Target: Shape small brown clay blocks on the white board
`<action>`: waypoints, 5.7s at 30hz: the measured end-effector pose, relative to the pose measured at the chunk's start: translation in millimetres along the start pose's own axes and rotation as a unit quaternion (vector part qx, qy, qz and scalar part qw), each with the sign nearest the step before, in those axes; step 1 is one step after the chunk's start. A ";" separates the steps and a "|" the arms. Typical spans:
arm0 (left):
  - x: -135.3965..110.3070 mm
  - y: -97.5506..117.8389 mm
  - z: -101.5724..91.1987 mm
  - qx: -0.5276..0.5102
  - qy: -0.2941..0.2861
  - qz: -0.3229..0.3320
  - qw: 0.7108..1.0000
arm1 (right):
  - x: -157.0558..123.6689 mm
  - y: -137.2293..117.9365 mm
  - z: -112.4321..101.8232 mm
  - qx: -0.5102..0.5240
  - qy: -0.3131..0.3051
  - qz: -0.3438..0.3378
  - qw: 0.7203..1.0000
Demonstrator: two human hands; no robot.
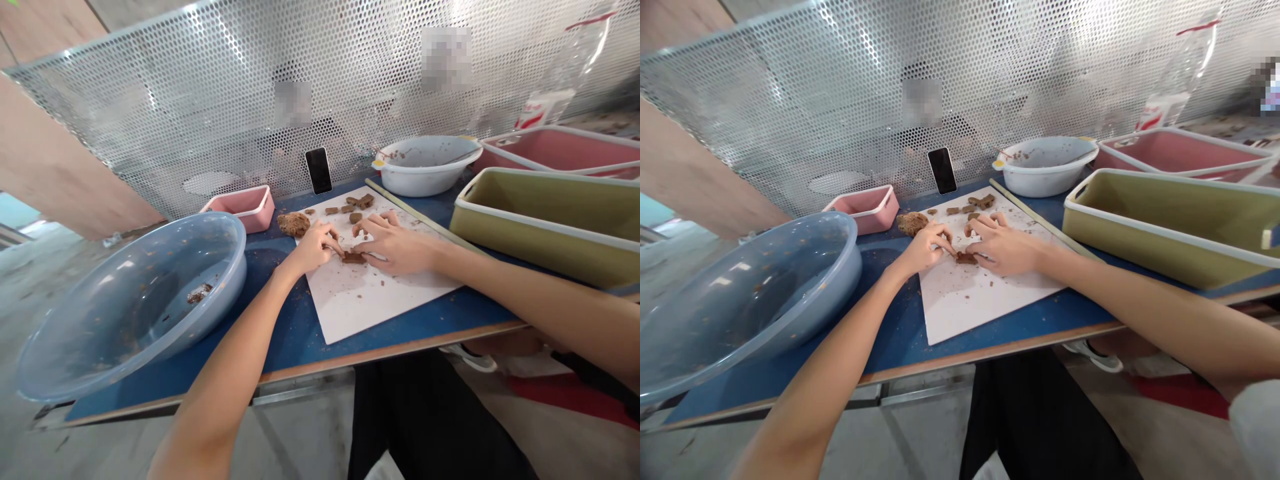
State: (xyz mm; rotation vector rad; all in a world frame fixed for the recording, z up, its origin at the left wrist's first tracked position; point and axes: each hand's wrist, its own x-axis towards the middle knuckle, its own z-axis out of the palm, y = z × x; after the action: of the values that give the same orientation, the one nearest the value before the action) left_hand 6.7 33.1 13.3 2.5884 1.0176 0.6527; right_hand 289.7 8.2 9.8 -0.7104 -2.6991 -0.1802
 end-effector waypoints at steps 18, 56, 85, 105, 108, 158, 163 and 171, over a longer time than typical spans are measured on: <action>-0.3 -2.1 3.6 0.004 0.012 0.019 1.000 | 0.1 -0.3 4.0 0.023 -0.006 -0.016 1.000; -1.1 0.5 3.2 -0.005 0.137 -0.001 0.991 | 0.2 1.0 3.3 0.052 -0.007 -0.012 0.999; -1.2 -2.0 4.2 -0.001 0.114 0.019 0.993 | -1.9 15.9 3.9 0.052 0.111 0.023 0.992; 1.7 -9.9 16.5 -0.010 0.222 -0.031 0.975 | 1.6 12.5 4.5 0.070 0.075 0.085 0.991; 1.5 -15.1 14.5 -0.041 0.238 -0.064 0.968 | 2.2 12.6 5.9 0.083 0.075 0.086 0.990; -6.2 -31.3 9.3 0.122 0.083 -0.160 0.976 | 3.6 17.1 12.3 0.112 0.071 0.100 0.986; -4.6 -31.9 8.6 0.093 0.122 -0.164 0.975 | 3.9 17.6 12.0 0.106 0.062 0.096 0.988; 6.0 -17.5 9.0 -0.275 0.220 -0.204 0.913 | 5.0 11.5 11.0 0.116 0.089 0.116 0.982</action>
State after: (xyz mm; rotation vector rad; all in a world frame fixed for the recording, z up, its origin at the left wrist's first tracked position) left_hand 5.2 48.8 0.2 1.7099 1.2295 1.2257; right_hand 288.1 22.7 1.8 -0.8819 -2.3937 0.1227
